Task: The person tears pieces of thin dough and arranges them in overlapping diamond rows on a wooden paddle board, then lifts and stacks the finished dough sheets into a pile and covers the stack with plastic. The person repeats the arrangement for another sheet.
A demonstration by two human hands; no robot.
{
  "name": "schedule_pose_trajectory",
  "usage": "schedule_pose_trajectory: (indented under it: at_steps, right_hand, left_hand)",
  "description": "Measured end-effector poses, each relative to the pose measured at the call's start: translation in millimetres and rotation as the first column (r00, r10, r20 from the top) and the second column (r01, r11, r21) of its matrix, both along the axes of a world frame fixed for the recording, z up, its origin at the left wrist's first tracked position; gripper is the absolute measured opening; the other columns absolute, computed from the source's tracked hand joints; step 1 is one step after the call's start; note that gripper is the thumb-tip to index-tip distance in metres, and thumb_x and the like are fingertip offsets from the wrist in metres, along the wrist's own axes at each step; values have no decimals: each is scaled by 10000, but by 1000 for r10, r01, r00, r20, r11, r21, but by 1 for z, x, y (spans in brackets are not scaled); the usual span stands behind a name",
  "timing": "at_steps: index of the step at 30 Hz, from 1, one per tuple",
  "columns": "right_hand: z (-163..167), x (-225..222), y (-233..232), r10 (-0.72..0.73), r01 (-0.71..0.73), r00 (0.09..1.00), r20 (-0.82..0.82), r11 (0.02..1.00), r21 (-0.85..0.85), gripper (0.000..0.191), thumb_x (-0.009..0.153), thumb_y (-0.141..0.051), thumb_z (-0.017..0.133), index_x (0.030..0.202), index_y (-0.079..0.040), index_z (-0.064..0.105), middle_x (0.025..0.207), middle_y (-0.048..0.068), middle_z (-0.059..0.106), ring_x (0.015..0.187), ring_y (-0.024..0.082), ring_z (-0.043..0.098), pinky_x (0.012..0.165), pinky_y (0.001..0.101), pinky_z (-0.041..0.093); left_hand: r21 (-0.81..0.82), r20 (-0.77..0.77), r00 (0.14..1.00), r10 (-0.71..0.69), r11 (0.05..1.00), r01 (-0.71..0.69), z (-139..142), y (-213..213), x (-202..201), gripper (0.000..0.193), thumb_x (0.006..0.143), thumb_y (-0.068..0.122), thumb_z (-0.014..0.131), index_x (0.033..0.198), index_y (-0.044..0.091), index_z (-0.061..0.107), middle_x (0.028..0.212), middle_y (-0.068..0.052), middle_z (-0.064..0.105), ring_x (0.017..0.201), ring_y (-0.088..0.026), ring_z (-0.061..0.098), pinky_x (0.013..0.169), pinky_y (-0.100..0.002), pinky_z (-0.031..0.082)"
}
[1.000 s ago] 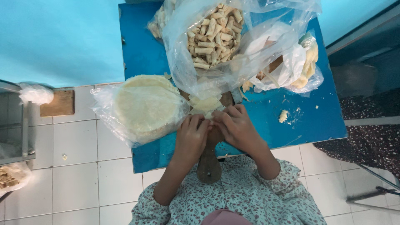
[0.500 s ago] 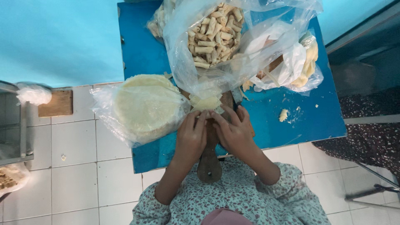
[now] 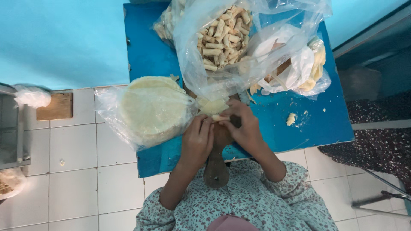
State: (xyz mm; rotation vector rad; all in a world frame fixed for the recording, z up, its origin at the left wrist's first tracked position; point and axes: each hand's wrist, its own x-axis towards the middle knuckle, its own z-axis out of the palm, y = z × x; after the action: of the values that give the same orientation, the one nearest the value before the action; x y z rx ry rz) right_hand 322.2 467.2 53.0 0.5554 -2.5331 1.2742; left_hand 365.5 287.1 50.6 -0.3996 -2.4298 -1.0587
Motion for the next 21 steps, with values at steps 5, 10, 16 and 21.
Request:
schedule_pose_trajectory:
  at_steps: [5, 10, 16, 21]
  right_hand:
    - [-6, -3, 7, 82, -8, 977, 196, 936, -352, 616, 897, 13, 768, 1396, -67, 416, 1073, 106, 767, 1008, 186, 741, 887, 298, 566]
    - [-8, -1, 22, 319, 81, 833, 452, 737, -671, 560, 963, 33, 692, 1443, -60, 417, 1026, 132, 756, 978, 138, 700, 851, 292, 557]
    - [13, 12, 17, 243, -13, 906, 347, 836, -549, 608, 933, 38, 735, 1445, -63, 424, 1048, 119, 738, 973, 130, 685, 867, 280, 549]
    - [83, 39, 30, -200, 7, 771, -605, 952, -306, 443, 927, -2, 684, 1301, -80, 460, 1139, 93, 693, 1067, 170, 693, 968, 311, 563]
  left_hand:
    - [-14, -29, 999, -28, 1000, 28, 5, 0, 2, 276, 918, 37, 713, 1186, 16, 650, 1170, -155, 615, 1004, -356, 648, 860, -468, 525]
    - [-158, -191, 976, -105, 985, 75, 7, -1, 4, 491, 810, 35, 722, 1297, 79, 671, 1214, -152, 597, 1035, -358, 615, 953, -507, 522]
    - [-188, -254, 959, -122, 979, 74, 5, -2, 8, 537, 801, 4, 715, 1337, 36, 685, 1223, -156, 608, 1025, -342, 613, 889, -465, 516]
    - [-87, -217, 972, -86, 994, 68, 3, 0, 6, 382, 895, 5, 724, 1272, 9, 665, 1212, -149, 614, 1053, -340, 620, 904, -459, 519]
